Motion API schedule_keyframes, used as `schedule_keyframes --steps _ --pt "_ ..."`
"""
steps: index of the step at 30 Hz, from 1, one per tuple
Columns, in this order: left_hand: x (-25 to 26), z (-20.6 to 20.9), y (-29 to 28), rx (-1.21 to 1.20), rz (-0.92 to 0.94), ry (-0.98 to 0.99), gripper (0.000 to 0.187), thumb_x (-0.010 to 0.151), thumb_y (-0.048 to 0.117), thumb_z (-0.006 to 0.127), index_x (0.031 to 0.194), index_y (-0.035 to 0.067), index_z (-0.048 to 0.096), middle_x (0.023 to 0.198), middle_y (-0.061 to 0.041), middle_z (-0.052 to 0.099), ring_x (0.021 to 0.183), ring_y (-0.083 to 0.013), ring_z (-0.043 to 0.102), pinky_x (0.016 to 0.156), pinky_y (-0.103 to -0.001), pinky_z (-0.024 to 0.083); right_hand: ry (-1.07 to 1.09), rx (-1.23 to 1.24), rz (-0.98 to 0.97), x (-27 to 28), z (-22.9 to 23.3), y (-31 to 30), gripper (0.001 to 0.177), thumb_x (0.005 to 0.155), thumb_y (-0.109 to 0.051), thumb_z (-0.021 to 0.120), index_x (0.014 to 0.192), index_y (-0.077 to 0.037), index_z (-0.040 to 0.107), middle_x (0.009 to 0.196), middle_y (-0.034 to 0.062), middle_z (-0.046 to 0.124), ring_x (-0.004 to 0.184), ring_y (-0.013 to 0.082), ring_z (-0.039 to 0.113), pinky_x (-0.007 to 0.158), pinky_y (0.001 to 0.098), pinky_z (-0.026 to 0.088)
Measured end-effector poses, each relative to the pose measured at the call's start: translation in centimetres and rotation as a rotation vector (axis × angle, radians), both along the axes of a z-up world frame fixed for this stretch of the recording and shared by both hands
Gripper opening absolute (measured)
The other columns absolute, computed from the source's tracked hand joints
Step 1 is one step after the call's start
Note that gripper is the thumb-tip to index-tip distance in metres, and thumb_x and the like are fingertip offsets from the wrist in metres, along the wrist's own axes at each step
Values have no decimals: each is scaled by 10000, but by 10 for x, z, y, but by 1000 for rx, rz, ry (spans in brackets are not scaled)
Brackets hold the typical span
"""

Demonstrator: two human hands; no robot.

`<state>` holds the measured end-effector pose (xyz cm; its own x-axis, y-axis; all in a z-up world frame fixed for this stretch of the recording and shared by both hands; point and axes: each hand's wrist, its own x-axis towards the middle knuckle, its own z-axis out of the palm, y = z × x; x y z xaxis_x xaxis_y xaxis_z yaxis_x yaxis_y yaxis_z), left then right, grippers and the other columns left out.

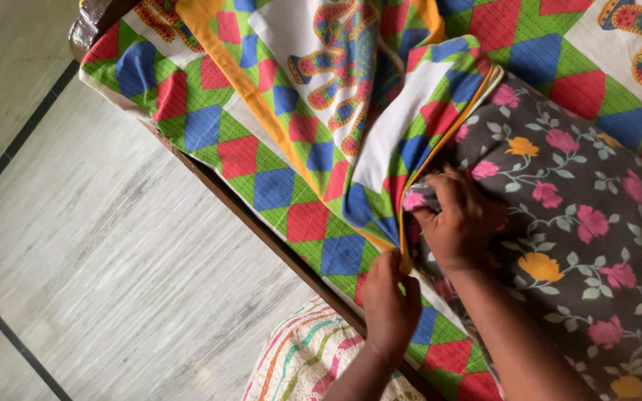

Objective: The person places a pillow into a pillowcase and then lays it onto a bed, smoothing the surface of the bedspread.

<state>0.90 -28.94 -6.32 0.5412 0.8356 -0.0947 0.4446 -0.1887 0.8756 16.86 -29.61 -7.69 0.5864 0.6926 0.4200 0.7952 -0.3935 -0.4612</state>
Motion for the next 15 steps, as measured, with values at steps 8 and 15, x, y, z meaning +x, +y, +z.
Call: schedule_keyframes --steps 8,15 --pt "-7 -20 -4 31 -59 -1 313 880 -56 607 1180 18 551 989 -205 637 907 -399 656 784 -435 537 -61 54 105 -16 26 15 298 878 -232 764 1086 -33 686 1148 127 710 1183 404 680 1031 510 540" --pt "-4 -5 16 -175 88 -50 410 925 133 644 1288 20 491 1060 -178 653 833 -305 735 691 -370 585 222 142 289 4 57 -8 230 907 -133 722 1103 -15 736 1171 133 727 1175 331 682 1023 455 556"
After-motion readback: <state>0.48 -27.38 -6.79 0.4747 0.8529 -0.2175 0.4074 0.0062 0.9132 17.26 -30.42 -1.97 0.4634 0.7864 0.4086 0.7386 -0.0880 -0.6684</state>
